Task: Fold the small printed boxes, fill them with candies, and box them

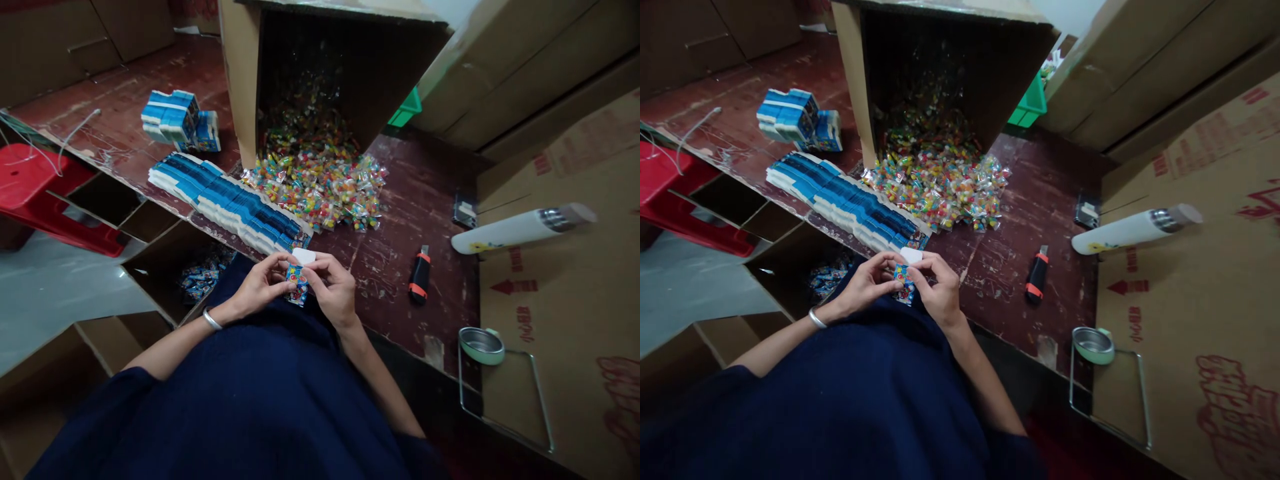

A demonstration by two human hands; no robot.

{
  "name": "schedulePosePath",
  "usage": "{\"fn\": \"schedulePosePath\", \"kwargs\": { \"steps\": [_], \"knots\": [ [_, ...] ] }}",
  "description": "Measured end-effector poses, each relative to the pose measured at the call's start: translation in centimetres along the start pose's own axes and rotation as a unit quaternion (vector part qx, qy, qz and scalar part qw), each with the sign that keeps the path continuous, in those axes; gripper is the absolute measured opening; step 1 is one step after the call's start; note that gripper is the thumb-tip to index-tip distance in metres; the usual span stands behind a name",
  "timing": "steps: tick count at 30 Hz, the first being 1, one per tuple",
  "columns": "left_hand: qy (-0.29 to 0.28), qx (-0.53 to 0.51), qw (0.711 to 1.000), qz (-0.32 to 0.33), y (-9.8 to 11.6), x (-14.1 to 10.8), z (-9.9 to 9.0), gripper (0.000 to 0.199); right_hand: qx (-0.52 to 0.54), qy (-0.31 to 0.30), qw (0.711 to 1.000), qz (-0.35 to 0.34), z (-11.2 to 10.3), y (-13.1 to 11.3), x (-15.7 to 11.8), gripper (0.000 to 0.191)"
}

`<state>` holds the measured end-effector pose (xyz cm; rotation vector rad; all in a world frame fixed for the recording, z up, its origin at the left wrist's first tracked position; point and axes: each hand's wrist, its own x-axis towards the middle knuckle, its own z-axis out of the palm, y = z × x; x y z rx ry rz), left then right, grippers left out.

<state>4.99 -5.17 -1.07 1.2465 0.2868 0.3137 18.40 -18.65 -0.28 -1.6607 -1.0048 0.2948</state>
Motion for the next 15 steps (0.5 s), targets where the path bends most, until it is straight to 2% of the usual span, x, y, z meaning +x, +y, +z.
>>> {"fn": "schedulePosePath", "kwargs": {
  "steps": [4, 6, 9, 12, 15],
  "knots": [
    [0.019, 0.0, 1.0, -0.011, -0.2, -0.1, 0.2, 0.044, 0.036, 0.042, 0.998, 0.027, 1.2, -0.1, 0.0, 0.015],
    [0.038, -0.01, 0.999, -0.009, -0.2, -0.2, 0.3, 0.05, 0.078, 0.063, 0.994, 0.047, 1.5, -0.4, 0.2, 0.024],
    [0.056, -0.016, 0.998, -0.01, -0.2, -0.4, 0.2, 0.055, 0.121, 0.031, 0.99, 0.07, 1.6, -0.7, 0.7, 0.027],
    [0.067, 0.019, 0.998, -0.007, -0.2, -0.5, 0.0, 0.051, 0.141, -0.013, 0.984, 0.112, 1.2, -0.8, 1.4, 0.026],
    [0.048, 0.059, 0.997, -0.004, -0.3, -0.7, -0.4, 0.051, 0.141, -0.037, 0.979, 0.14, 0.6, -0.5, 2.1, 0.026]
  ]
}}
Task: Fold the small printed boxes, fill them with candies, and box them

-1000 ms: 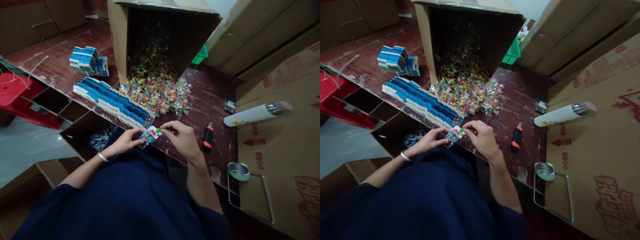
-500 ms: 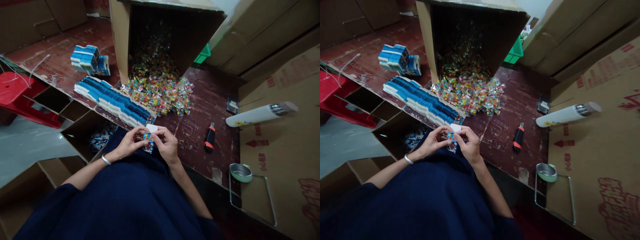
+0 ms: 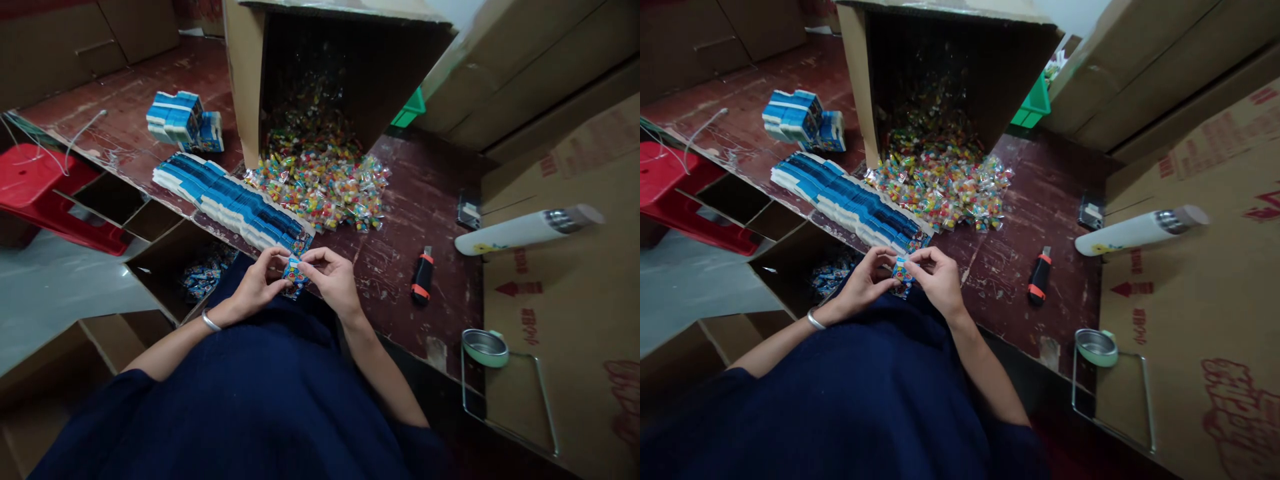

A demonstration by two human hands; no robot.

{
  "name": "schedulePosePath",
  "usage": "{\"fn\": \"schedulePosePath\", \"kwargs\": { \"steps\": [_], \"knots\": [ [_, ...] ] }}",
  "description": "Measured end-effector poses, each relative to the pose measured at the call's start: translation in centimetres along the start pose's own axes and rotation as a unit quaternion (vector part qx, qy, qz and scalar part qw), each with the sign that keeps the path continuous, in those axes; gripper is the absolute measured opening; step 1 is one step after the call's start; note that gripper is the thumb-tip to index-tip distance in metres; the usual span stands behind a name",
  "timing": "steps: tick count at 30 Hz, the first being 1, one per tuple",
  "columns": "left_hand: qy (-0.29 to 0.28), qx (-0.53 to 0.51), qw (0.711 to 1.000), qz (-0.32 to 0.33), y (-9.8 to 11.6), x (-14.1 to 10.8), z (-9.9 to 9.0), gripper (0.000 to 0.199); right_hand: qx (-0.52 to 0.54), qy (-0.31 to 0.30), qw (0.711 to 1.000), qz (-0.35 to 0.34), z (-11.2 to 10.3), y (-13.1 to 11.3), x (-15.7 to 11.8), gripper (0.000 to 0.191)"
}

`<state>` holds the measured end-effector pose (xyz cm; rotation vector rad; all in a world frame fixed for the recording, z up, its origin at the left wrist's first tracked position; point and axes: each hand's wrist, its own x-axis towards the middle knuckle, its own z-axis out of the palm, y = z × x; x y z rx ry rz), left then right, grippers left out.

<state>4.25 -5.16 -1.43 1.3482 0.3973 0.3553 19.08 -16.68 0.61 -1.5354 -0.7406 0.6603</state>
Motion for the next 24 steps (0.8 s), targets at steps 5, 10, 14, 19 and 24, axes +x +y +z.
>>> {"fn": "schedulePosePath", "kwargs": {
  "steps": [5, 10, 14, 19, 24],
  "knots": [
    [-0.04, 0.026, 0.999, 0.008, 0.1, -0.2, -0.5, 0.056, -0.033, -0.022, 0.999, -0.01, -0.7, 0.0, 0.8, 0.023],
    [-0.028, 0.017, 0.999, 0.006, 0.4, -0.4, -0.4, 0.043, -0.066, -0.037, 0.994, -0.084, -0.3, -0.4, -0.1, 0.029],
    [-0.081, 0.07, 0.994, -0.029, 1.8, -0.3, -2.9, 0.036, -0.1, -0.07, 0.987, -0.104, -0.5, 0.4, -0.5, 0.026],
    [-0.126, 0.381, 0.916, -0.029, 4.8, -0.8, -9.7, 0.025, -0.285, -0.028, 0.951, -0.119, -0.8, 4.0, 0.1, 0.048],
    [-0.055, 0.418, 0.907, -0.02, 5.6, -1.2, -11.0, 0.034, -0.37, -0.03, 0.914, -0.163, -0.5, 6.1, 0.6, 0.022]
  ]
}}
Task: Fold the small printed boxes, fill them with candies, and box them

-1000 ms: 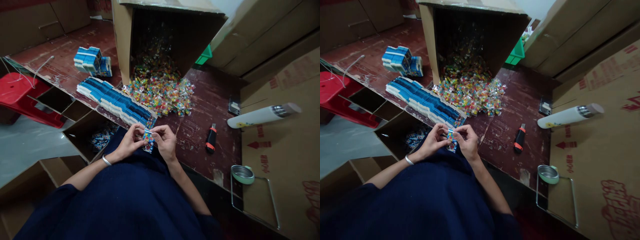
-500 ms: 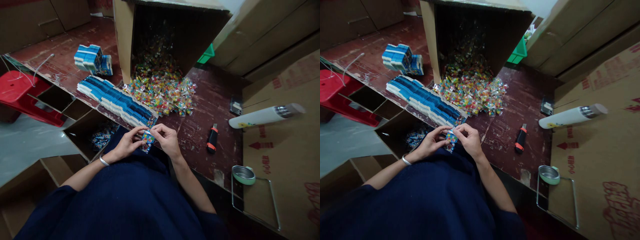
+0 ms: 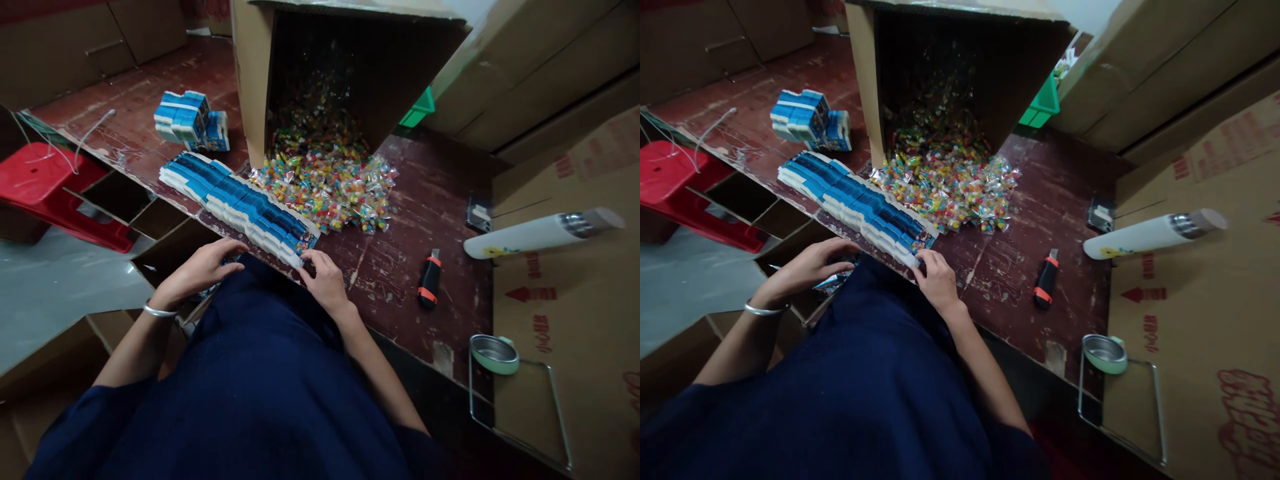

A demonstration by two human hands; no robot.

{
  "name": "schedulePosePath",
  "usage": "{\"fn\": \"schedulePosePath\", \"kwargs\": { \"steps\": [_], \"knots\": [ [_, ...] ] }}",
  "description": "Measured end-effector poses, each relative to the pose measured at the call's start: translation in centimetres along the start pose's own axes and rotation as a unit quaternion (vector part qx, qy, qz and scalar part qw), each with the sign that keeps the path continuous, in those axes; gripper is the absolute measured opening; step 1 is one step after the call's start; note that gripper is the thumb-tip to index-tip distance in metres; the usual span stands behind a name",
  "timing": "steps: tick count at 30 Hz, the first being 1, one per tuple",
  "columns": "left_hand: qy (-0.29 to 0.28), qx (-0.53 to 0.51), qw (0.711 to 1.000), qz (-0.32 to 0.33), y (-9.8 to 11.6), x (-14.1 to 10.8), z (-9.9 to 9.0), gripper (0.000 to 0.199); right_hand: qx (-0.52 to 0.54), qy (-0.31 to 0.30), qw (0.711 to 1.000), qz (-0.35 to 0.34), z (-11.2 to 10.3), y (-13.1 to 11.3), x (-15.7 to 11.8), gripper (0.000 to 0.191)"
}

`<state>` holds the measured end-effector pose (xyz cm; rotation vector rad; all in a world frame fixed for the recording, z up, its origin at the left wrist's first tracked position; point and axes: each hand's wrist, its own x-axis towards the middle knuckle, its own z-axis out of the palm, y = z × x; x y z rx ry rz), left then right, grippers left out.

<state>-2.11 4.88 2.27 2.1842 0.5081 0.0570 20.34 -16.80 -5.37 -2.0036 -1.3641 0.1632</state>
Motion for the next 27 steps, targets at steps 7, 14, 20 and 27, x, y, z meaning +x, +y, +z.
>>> {"fn": "schedulePosePath", "kwargs": {
  "steps": [7, 14, 20, 27],
  "knots": [
    [-0.078, -0.156, 0.984, 0.021, 1.9, 2.2, 4.3, 0.022, -0.014, -0.012, 1.0, 0.011, -0.4, 0.2, 0.4, 0.025],
    [-0.09, -0.374, 0.922, -0.036, 2.1, 3.1, 7.5, 0.035, -0.051, 0.079, 0.995, -0.043, -1.3, -0.7, -1.1, 0.014],
    [-0.067, -0.633, 0.764, -0.104, 3.3, 4.5, 10.7, 0.05, -0.028, 0.115, 0.986, -0.116, -2.4, -4.0, -3.1, 0.022],
    [-0.051, -0.654, 0.752, -0.063, 3.7, 3.9, 9.5, 0.065, 0.103, 0.022, 0.984, -0.143, -3.5, -5.5, -2.6, 0.018]
  ]
}}
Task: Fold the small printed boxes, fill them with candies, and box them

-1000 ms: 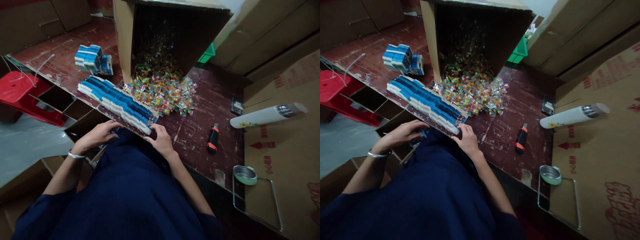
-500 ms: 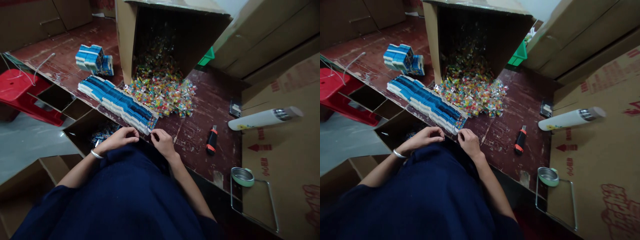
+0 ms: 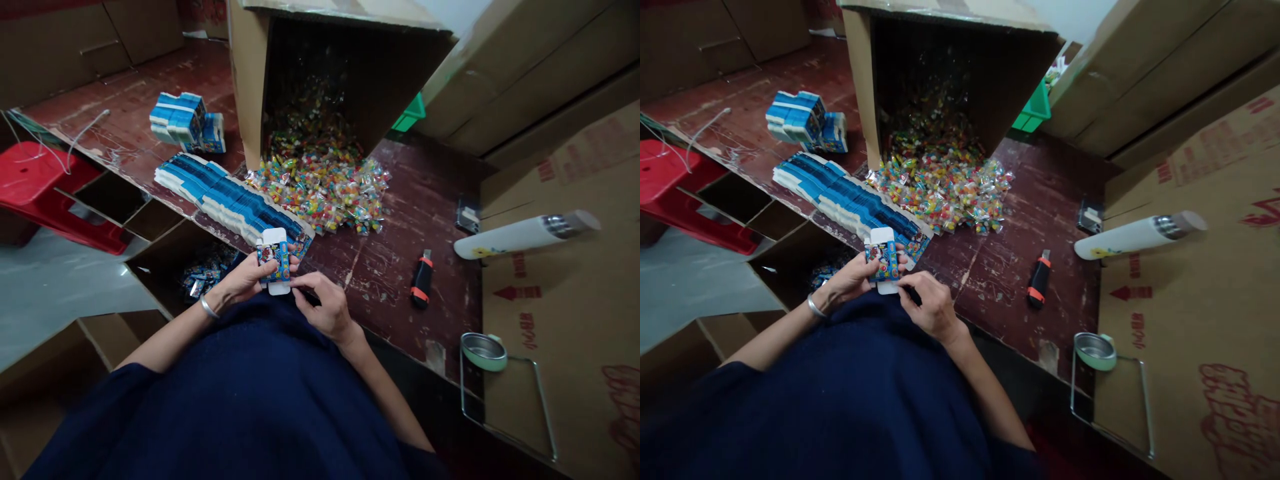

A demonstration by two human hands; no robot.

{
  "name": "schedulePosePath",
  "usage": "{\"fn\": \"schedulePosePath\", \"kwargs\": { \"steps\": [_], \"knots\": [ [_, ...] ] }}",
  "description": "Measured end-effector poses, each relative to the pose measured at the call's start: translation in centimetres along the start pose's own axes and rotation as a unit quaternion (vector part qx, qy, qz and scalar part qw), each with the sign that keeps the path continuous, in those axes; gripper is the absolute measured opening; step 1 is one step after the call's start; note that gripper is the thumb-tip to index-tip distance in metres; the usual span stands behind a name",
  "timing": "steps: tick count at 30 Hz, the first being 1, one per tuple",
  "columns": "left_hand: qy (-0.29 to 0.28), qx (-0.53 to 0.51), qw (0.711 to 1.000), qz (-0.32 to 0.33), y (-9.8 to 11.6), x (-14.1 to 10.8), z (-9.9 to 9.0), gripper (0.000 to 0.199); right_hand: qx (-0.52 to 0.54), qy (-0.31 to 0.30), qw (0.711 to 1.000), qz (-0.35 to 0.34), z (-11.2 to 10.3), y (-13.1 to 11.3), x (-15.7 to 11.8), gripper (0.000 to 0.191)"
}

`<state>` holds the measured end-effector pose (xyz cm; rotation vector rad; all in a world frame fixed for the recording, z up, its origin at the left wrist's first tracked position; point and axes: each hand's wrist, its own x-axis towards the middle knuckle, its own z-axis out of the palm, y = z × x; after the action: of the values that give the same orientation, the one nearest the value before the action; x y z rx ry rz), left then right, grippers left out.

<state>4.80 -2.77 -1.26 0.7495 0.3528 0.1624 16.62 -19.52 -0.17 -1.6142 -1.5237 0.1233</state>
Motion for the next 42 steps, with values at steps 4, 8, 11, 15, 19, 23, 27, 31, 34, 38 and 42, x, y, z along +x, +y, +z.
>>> {"fn": "schedulePosePath", "kwargs": {
  "steps": [4, 8, 11, 15, 19, 23, 27, 31, 34, 38, 42],
  "knots": [
    [0.001, 0.042, 0.998, -0.042, -0.5, -0.6, 0.4, 0.06, 0.063, 0.079, 0.985, 0.139, 0.2, 0.1, 0.7, 0.025],
    [-0.025, 0.146, 0.985, -0.086, -0.8, -0.9, 0.9, 0.057, 0.204, 0.09, 0.927, 0.303, 0.0, 0.8, 1.9, 0.03],
    [-0.081, 0.175, 0.978, -0.078, -0.2, -1.2, 0.8, 0.053, 0.279, 0.062, 0.897, 0.336, -0.5, 1.7, 2.3, 0.03],
    [-0.173, 0.06, 0.977, -0.111, 0.5, -1.5, -0.2, 0.063, 0.334, 0.073, 0.87, 0.354, -0.7, 2.3, 2.1, 0.03],
    [-0.2, 0.017, 0.971, -0.128, 0.4, -1.6, -1.0, 0.058, 0.353, 0.081, 0.867, 0.341, -0.4, 1.9, 2.1, 0.028],
    [-0.199, 0.031, 0.971, -0.128, 0.2, -1.7, -1.1, 0.059, 0.315, 0.092, 0.886, 0.327, -0.3, 1.2, 2.1, 0.025],
    [-0.199, 0.009, 0.973, -0.116, 0.2, -1.8, -1.0, 0.063, 0.322, 0.091, 0.885, 0.323, -0.6, 1.0, 2.0, 0.026],
    [-0.21, -0.022, 0.971, -0.114, 0.3, -1.8, -0.9, 0.069, 0.307, 0.088, 0.894, 0.313, -0.7, 1.2, 2.2, 0.025],
    [-0.211, -0.002, 0.97, -0.123, 0.4, -1.9, -0.9, 0.061, 0.263, 0.078, 0.916, 0.293, -0.9, 1.0, 2.2, 0.024],
    [-0.181, 0.026, 0.978, -0.101, 0.3, -1.8, -1.0, 0.06, 0.085, 0.107, 0.968, 0.211, -1.4, 0.0, 1.8, 0.02],
    [-0.145, 0.051, 0.985, -0.075, 0.4, -1.5, -0.6, 0.058, 0.052, -0.03, 0.985, 0.161, -2.0, -0.9, 1.3, 0.035]
  ]
}}
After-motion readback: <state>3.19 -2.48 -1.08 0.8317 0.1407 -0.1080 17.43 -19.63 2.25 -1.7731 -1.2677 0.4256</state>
